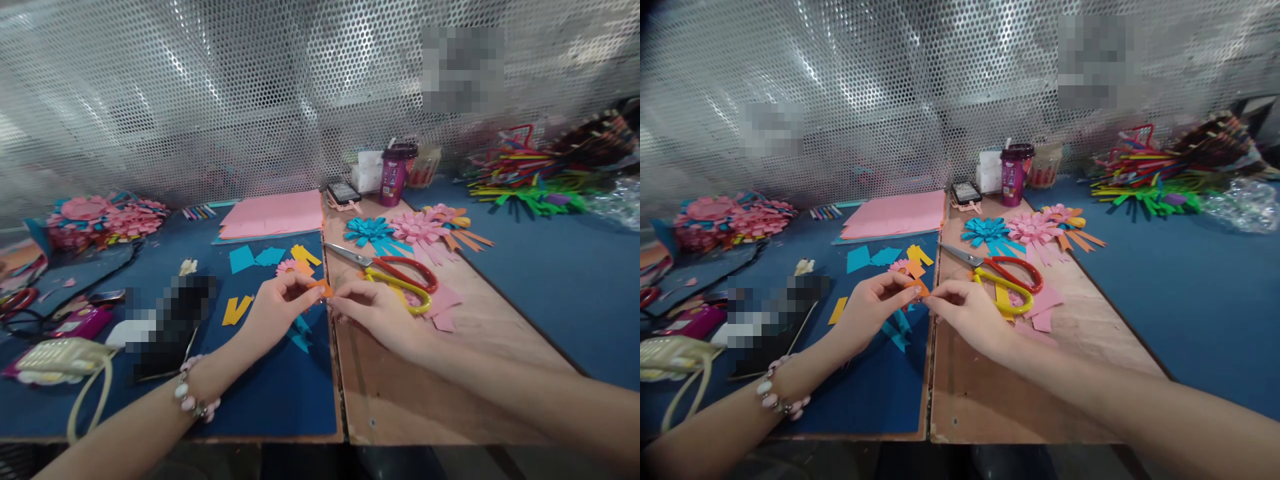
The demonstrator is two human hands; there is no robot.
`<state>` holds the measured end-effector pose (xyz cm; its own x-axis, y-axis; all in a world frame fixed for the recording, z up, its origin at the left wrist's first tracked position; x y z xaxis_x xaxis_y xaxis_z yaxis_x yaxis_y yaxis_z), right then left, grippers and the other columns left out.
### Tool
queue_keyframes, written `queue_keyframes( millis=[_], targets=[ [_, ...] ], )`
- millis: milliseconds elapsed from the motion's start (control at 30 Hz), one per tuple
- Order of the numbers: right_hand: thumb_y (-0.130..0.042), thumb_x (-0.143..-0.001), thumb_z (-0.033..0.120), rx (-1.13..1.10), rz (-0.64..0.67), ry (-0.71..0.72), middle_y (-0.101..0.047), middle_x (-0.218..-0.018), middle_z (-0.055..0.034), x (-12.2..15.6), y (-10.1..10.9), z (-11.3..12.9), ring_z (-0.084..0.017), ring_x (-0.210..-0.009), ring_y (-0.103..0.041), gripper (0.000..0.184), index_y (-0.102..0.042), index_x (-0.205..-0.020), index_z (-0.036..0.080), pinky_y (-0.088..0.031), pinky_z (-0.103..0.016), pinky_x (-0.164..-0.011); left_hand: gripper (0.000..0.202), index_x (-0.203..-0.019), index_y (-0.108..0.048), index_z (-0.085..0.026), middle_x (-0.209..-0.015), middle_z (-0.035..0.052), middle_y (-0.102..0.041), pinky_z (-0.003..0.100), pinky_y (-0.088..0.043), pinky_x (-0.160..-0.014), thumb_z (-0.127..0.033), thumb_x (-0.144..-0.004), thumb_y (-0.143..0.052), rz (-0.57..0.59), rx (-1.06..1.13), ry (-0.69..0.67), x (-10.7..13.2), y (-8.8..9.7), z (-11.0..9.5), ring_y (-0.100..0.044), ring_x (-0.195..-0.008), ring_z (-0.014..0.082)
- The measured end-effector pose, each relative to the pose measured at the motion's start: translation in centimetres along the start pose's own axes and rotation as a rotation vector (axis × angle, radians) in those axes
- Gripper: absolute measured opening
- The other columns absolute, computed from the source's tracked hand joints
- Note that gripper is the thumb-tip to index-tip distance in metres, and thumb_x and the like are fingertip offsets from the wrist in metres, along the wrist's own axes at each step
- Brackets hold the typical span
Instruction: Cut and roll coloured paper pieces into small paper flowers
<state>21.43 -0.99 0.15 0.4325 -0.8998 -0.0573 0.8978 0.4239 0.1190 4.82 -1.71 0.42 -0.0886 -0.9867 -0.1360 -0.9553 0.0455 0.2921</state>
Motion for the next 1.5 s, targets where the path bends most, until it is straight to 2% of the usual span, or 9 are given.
queue_keyframes(
  millis=[200, 367, 567, 700, 833, 1000, 1133, 1367, 1500],
  targets=[
    [-0.06, -0.079, 0.04, 0.074, 0.067, 0.012, -0.058, -0.065, 0.0008, 0.2, -0.4, 0.2, -0.006, -0.058, -0.051, 0.028, -0.061, -0.073, 0.013, -0.037, -0.019, -0.053, 0.017, -0.081, -0.067, -0.016, -0.078, 0.0016, -0.067, 0.024, -0.046, -0.065, -0.032, -0.077, -0.064, 0.083, -0.049, -0.003, 0.1, -0.1, -0.7, -0.058, -0.069, 0.0123],
    [-0.061, -0.078, 0.045, 0.035, 0.085, -0.047, -0.059, -0.062, 0.0, 0.1, -0.1, 0.2, -0.006, -0.054, -0.052, 0.034, -0.062, -0.068, 0.012, -0.039, -0.018, -0.053, 0.017, -0.082, -0.067, -0.018, -0.078, 0.0007, -0.067, 0.023, -0.046, -0.066, -0.034, -0.077, -0.064, 0.063, 0.006, 0.009, 0.1, 0.0, -0.7, -0.058, -0.071, 0.0123],
    [-0.064, -0.074, 0.048, -0.051, 0.064, -0.04, -0.06, -0.061, -0.0015, -0.1, 0.2, -0.3, -0.007, -0.052, -0.053, 0.039, -0.062, -0.065, 0.011, -0.041, -0.019, -0.054, 0.025, -0.093, -0.069, -0.018, -0.087, 0.0032, -0.068, 0.023, -0.043, -0.061, -0.031, -0.072, -0.069, 0.257, 0.077, 0.088, 0.2, -0.7, -0.7, -0.055, -0.07, 0.0126],
    [-0.065, -0.072, 0.049, -0.108, 0.059, -0.043, -0.063, -0.067, -0.0027, -0.2, 0.0, -0.6, -0.008, -0.054, -0.056, 0.038, -0.063, -0.068, 0.011, -0.044, -0.021, -0.055, 0.018, -0.079, -0.072, -0.016, -0.077, 0.0026, -0.065, 0.024, -0.039, -0.062, -0.032, -0.072, -0.069, 0.183, 0.03, 0.055, 0.1, -0.6, -1.0, -0.05, -0.066, 0.0115],
    [-0.062, -0.075, 0.049, -0.028, 0.026, -0.112, -0.062, -0.063, -0.0024, 0.0, -0.1, -0.6, -0.007, -0.05, -0.053, 0.037, -0.066, -0.073, 0.012, -0.036, -0.018, -0.047, 0.022, -0.068, -0.068, -0.016, -0.064, 0.0003, -0.057, 0.024, -0.035, -0.057, -0.036, -0.075, -0.064, 0.156, 0.015, 0.047, 0.0, -0.6, -0.7, -0.045, -0.062, 0.0116],
    [-0.059, -0.079, 0.045, -0.028, 0.04, -0.127, -0.059, -0.057, -0.0007, 0.1, -0.4, -0.5, -0.006, -0.048, -0.049, 0.034, -0.066, -0.075, 0.012, -0.031, -0.018, -0.045, 0.032, -0.058, -0.057, -0.016, -0.057, -0.0017, -0.047, 0.025, -0.03, -0.054, -0.039, -0.079, -0.058, 0.124, -0.059, 0.008, 0.1, -0.4, -0.7, -0.041, -0.058, 0.0114],
    [-0.056, -0.082, 0.046, -0.062, 0.094, -0.054, -0.06, -0.06, -0.0007, 0.1, -0.5, -0.7, -0.006, -0.052, -0.05, 0.035, -0.067, -0.077, 0.013, -0.034, -0.018, -0.049, 0.034, -0.056, -0.055, -0.016, -0.057, -0.0023, -0.045, 0.026, -0.031, -0.056, -0.039, -0.081, -0.057, 0.073, -0.096, -0.028, 0.1, -0.1, -0.9, -0.039, -0.059, 0.0109],
    [-0.058, -0.08, 0.049, -0.065, 0.115, -0.051, -0.062, -0.065, -0.0027, -0.1, -0.3, -1.1, -0.007, -0.055, -0.053, 0.037, -0.068, -0.076, 0.013, -0.038, -0.019, -0.053, 0.029, -0.061, -0.061, -0.015, -0.063, -0.0001, -0.054, 0.026, -0.038, -0.063, -0.035, -0.083, -0.056, 0.076, 0.105, 0.004, 0.0, -0.4, -0.4, -0.047, -0.065, 0.012],
    [-0.057, -0.079, 0.051, -0.075, 0.105, -0.079, -0.065, -0.071, -0.0045, 0.0, -0.5, -1.4, -0.008, -0.054, -0.053, 0.04, -0.067, -0.076, 0.013, -0.039, -0.02, -0.052, 0.029, -0.063, -0.061, -0.016, -0.062, -0.0008, -0.054, 0.025, -0.037, -0.061, -0.036, -0.083, -0.055, 0.076, 0.006, -0.033, 0.0, -0.4, -0.7, -0.047, -0.063, 0.0116]
  ],
)
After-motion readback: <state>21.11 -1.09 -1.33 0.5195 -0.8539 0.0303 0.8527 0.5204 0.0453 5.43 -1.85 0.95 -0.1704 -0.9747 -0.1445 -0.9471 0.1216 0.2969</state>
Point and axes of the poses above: each hand's wrist, its own x-axis away from the middle knuckle, its own y-axis out of the back of the hand, z = x × y, the point moved 3 cm from there along -x, towards the middle knuckle
